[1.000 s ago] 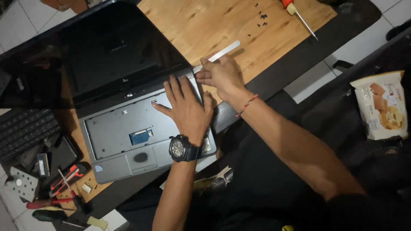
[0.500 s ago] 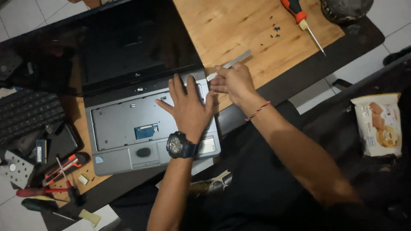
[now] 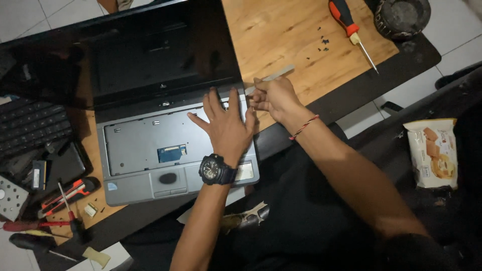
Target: Disassembling a laptop by prying the top cover and disconnecting internal ribbon cables on a workbench.
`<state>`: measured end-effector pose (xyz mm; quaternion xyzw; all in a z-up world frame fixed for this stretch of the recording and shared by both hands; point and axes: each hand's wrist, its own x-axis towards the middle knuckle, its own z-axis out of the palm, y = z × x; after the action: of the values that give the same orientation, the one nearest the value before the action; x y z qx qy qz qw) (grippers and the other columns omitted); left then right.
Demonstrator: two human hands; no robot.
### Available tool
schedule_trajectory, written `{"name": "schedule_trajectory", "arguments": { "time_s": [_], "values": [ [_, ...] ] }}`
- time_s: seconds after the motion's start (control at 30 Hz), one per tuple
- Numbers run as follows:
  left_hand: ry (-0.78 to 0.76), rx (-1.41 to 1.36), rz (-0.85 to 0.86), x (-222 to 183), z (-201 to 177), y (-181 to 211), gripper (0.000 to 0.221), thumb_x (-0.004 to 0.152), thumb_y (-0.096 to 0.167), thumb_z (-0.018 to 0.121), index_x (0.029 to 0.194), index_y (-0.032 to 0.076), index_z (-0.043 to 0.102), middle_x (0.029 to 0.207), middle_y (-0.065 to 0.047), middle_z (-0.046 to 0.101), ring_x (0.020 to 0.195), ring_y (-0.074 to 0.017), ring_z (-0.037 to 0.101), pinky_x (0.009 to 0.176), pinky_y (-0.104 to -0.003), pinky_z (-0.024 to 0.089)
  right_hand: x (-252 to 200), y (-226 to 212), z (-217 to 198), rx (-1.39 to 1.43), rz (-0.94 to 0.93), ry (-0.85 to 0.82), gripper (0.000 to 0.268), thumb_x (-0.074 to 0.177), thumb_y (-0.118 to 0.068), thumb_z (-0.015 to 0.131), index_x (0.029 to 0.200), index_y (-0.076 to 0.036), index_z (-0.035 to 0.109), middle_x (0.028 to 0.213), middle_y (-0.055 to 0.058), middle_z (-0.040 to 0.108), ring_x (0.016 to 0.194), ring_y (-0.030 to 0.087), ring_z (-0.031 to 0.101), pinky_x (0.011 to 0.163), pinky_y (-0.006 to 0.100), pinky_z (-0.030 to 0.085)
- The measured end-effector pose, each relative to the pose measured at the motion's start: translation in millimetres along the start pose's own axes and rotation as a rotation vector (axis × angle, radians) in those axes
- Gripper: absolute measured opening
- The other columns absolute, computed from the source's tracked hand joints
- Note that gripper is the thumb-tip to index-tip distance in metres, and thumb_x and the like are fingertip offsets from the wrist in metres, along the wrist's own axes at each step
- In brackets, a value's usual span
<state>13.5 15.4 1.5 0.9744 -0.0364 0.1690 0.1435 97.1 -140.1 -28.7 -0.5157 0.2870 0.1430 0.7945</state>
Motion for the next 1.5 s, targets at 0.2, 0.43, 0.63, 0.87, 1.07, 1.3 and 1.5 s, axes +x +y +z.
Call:
{"name": "schedule_trajectory", "arguments": {
  "time_s": [0.2, 0.43, 0.63, 0.87, 1.07, 1.3, 1.5],
  "values": [
    [-0.05, -0.025, -0.018, -0.3, -6.1, 1.7, 0.057, 0.103, 0.047, 0.065, 0.154, 0.021, 0.068, 0.16, -0.025, 0.055, 0.159, -0.0461, 0.043, 0.117, -0.09, 0.008, -22.7, -11.3, 5.6, -0.025, -0.014, 0.04, 0.029, 0.104, -0.018, 0.079, 0.111, 0.008, 0.066, 0.079, 0.014, 0.071, 0.059, 0.02, 0.077, 0.064, 0.048, 0.076],
    [0.01, 0.016, 0.003, -2.3, -2.4, 1.1, 0.052, 0.106, 0.049, 0.067, 0.149, 0.02, 0.071, 0.157, -0.025, 0.06, 0.157, -0.0467, 0.049, 0.118, -0.09, 0.009, -31.5, -19.1, 16.6, -0.047, -0.05, 0.114, 0.033, 0.098, -0.018, 0.084, 0.084, 0.012, 0.075, 0.056, 0.012, 0.058, 0.044, 0.019, 0.065, 0.051, 0.041, 0.07],
    [0.014, 0.02, -0.005, -2.0, 1.2, 0.6, 0.052, 0.105, 0.05, 0.068, 0.147, 0.02, 0.073, 0.156, -0.025, 0.061, 0.156, -0.0465, 0.051, 0.119, -0.09, 0.01, -39.8, -19.1, 16.1, -0.035, -0.062, 0.138, 0.025, 0.097, -0.012, 0.083, 0.098, 0.012, 0.074, 0.071, 0.02, 0.072, 0.044, 0.012, 0.054, 0.045, 0.035, 0.065],
    [0.024, 0.007, -0.006, -2.2, 2.6, 1.8, 0.052, 0.105, 0.048, 0.069, 0.147, 0.019, 0.074, 0.156, -0.026, 0.061, 0.156, -0.0478, 0.05, 0.119, -0.09, 0.011, -29.5, -13.6, 13.3, -0.016, -0.028, 0.135, 0.036, 0.098, -0.012, 0.08, 0.121, 0.014, 0.072, 0.08, 0.023, 0.076, 0.048, 0.007, 0.044, 0.051, 0.036, 0.069],
    [0.059, 0.0, -0.006, -2.9, 5.8, 0.7, 0.053, 0.104, 0.048, 0.07, 0.146, 0.017, 0.074, 0.158, -0.027, 0.061, 0.157, -0.0481, 0.051, 0.121, -0.09, 0.01, -20.9, -10.8, 7.9, -0.011, -0.004, 0.097, 0.035, 0.1, -0.015, 0.081, 0.119, 0.011, 0.068, 0.084, 0.022, 0.075, 0.052, 0.011, 0.052, 0.057, 0.041, 0.073],
    [-0.031, -0.047, 0.01, -17.0, -23.1, 0.5, 0.054, 0.106, 0.042, 0.07, 0.147, 0.007, 0.072, 0.162, -0.028, 0.06, 0.156, -0.0446, 0.054, 0.123, -0.089, 0.012, -11.9, -0.2, 7.6, 0.018, -0.063, 0.092, 0.027, 0.104, -0.016, 0.078, 0.114, 0.006, 0.066, 0.086, 0.017, 0.078, 0.051, 0.012, 0.064, 0.055, 0.04, 0.072],
    [-0.087, -0.02, -0.021, -32.0, -22.0, 9.4, 0.059, 0.113, 0.048, 0.063, 0.151, 0.003, 0.07, 0.169, -0.031, 0.052, 0.162, -0.0463, 0.046, 0.12, -0.094, 0.01, -8.7, -0.9, 9.6, -0.016, -0.054, 0.146, 0.031, 0.101, -0.02, 0.083, 0.111, 0.004, 0.065, 0.087, 0.021, 0.079, 0.052, 0.012, 0.056, 0.055, 0.037, 0.069]
  ]
}}
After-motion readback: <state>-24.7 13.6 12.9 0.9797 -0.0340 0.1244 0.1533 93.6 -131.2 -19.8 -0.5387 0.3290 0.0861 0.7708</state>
